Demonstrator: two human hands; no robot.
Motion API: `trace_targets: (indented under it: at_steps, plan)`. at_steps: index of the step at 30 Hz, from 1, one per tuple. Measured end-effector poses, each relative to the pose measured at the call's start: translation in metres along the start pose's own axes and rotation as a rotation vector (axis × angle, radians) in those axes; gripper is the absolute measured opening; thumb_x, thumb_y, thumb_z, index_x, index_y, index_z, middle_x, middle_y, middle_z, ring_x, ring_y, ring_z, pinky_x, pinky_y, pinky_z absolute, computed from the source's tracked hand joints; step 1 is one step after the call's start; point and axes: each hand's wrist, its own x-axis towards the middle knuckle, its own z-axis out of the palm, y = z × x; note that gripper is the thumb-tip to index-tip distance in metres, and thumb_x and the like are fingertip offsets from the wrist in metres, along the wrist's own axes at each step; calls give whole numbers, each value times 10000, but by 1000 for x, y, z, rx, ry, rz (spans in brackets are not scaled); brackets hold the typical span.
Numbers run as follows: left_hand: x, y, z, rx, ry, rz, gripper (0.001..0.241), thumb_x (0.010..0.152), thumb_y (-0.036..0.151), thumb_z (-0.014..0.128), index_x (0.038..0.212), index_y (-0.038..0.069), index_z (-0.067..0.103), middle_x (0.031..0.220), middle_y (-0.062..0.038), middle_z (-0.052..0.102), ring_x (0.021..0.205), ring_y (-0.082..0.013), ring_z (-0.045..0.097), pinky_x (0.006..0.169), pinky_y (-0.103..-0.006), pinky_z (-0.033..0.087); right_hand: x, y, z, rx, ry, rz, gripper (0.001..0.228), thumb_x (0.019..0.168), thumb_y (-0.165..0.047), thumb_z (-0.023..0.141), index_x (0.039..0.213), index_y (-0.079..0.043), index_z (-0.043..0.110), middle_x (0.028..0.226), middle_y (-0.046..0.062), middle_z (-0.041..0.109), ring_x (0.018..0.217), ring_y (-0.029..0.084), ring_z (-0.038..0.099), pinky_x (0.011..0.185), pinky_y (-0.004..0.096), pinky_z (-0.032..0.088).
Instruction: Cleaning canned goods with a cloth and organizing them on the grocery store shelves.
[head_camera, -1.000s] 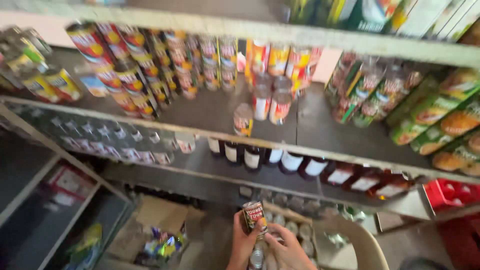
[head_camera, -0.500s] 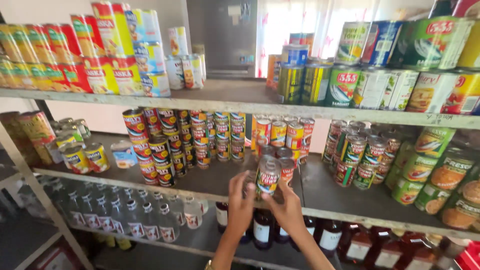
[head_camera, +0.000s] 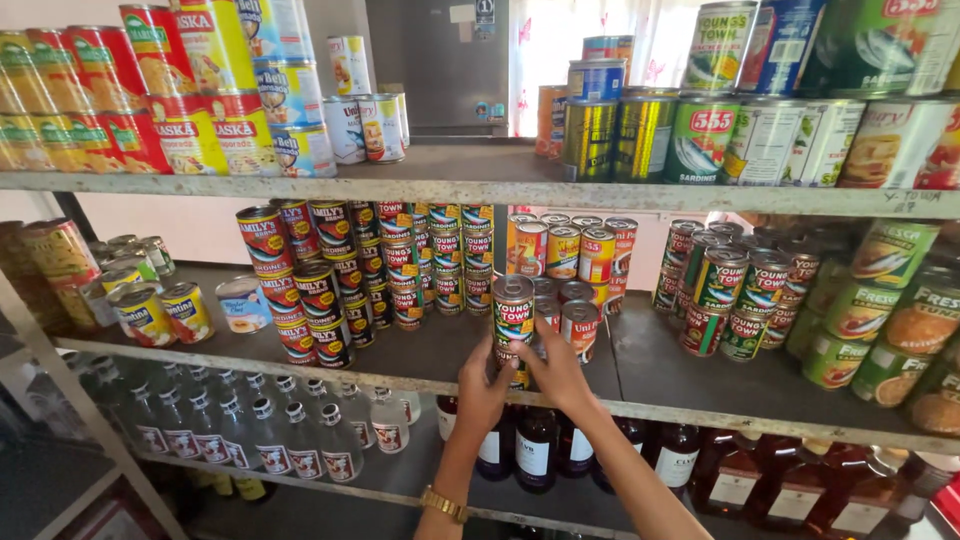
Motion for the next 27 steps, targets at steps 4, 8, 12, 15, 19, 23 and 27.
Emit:
trace_targets:
  at_steps: [4, 8, 12, 15, 19, 23, 27]
  plan:
    - [-7, 9, 3, 100, 79, 24, 492, 893, 75, 746, 1342, -68, 605, 1199, -157, 726, 1097, -181, 675, 963, -345, 529, 0, 7, 1, -28, -25, 77, 494, 931, -318, 702, 1320, -30, 602, 1110, 186, 752, 1004, 280, 731, 859, 392, 543]
    - [-8, 26, 15, 68, 178, 43, 489, 874, 80, 754, 1318, -54, 599, 1200, -178, 729, 1108, -218, 698, 965, -352, 537, 3, 10, -2, 132, -69, 103, 485, 935, -267, 692, 1333, -24, 559, 1097, 133, 750, 982, 186, 734, 816, 340, 583]
    - [-14, 43, 24, 319, 297, 170, 504, 839, 46, 776, 1301, -63, 607, 1225, -234, 697, 1129, -324, 694, 964, -394, 521, 2, 17, -5, 186, -105, 178, 463, 948, -237, 688, 1330, -13, 553, 1061, 122, 757, 936, 187, 722, 801, 342, 575]
    - [-15, 53, 28, 267, 306, 74, 494, 844, 65, 766, 1300, -46, 609, 1193, -214, 712, 1079, -314, 725, 926, -387, 550, 3, 15, -6, 204, -104, 125, 458, 948, -238, 697, 1312, 5, 561, 1116, 120, 747, 1008, 176, 737, 841, 333, 580]
    - [-16, 56, 29, 254, 302, 108, 475, 865, 56, 747, 1309, -43, 610, 1198, -219, 708, 1095, -318, 720, 924, -397, 546, 2, 4, -7, 181, -92, 134, 500, 927, -251, 720, 1324, 0, 550, 1114, 123, 752, 1022, 174, 740, 850, 331, 583]
    - [-16, 55, 30, 244, 301, 98, 475, 870, 64, 742, 1310, -33, 591, 1196, -221, 707, 1108, -329, 720, 934, -401, 545, 2, 4, -6, 166, -72, 142, 514, 912, -257, 729, 1327, -4, 563, 1109, 145, 753, 997, 204, 749, 827, 348, 600]
    - [-16, 47, 33, 296, 337, 125, 483, 864, 61, 741, 1308, -46, 584, 1195, -247, 695, 1119, -381, 690, 940, -425, 525, 2, 8, -1, 81, -28, 162, 520, 891, -271, 770, 1285, 2, 566, 1087, 157, 760, 1008, 212, 766, 813, 360, 616]
